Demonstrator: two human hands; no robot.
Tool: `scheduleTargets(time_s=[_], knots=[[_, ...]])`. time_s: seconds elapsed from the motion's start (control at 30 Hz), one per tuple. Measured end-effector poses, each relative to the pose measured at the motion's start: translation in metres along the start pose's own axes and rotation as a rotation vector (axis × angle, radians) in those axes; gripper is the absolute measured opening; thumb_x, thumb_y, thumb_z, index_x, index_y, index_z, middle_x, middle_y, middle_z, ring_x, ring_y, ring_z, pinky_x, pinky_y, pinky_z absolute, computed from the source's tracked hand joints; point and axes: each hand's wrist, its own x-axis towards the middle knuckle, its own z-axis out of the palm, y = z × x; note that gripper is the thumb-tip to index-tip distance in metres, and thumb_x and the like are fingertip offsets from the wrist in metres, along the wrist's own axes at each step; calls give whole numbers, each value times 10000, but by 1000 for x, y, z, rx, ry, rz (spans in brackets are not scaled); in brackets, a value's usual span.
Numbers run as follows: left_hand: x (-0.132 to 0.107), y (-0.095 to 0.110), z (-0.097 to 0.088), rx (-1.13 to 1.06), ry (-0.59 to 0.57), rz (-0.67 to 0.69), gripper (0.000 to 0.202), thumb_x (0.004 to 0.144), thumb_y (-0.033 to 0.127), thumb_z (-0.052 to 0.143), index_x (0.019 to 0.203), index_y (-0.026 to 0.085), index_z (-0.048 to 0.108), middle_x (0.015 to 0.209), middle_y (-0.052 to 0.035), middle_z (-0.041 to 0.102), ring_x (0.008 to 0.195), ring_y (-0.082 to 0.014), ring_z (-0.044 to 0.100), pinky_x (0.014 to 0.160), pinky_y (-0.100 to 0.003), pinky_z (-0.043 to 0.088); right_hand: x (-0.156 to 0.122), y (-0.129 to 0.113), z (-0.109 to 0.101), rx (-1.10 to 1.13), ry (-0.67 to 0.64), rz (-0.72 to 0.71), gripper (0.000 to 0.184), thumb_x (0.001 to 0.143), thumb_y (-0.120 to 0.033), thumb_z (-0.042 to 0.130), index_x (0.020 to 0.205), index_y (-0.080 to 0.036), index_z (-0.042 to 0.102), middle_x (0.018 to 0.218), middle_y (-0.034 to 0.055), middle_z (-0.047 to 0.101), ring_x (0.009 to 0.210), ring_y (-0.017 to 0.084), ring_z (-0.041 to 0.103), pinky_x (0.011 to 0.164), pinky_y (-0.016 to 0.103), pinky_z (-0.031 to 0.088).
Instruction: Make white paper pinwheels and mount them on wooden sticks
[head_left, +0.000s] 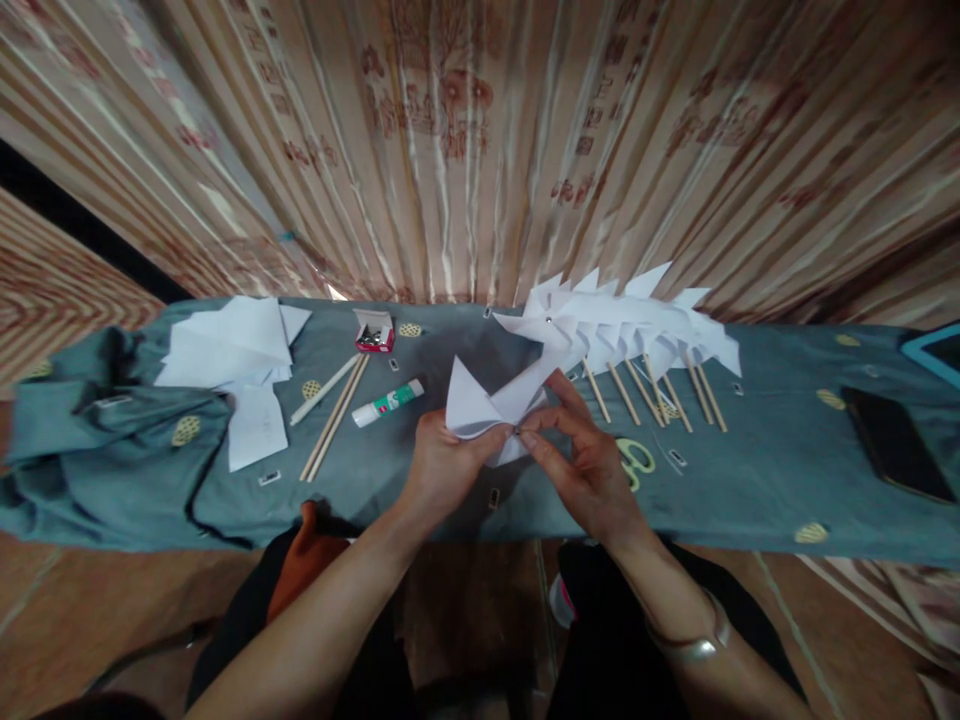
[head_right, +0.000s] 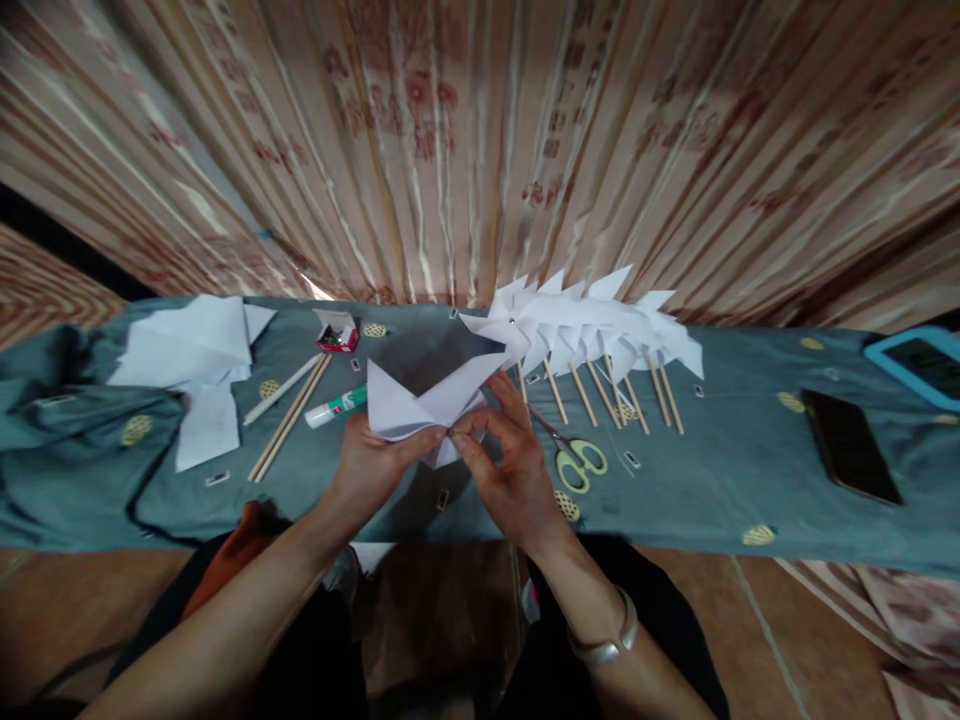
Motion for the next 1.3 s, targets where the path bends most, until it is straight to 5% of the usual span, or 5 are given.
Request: scheduleTargets(time_s=[1.3], knots=[[-5, 2, -5, 55, -61, 45, 230, 606, 228, 773, 813, 128, 751, 791, -50, 762, 690, -188, 692, 655, -269, 552, -1, 1, 2, -55, 2, -45, 71, 823, -281, 609, 807, -224, 648, 1390, 74, 520, 1368, 254, 380, 1136, 480, 266]])
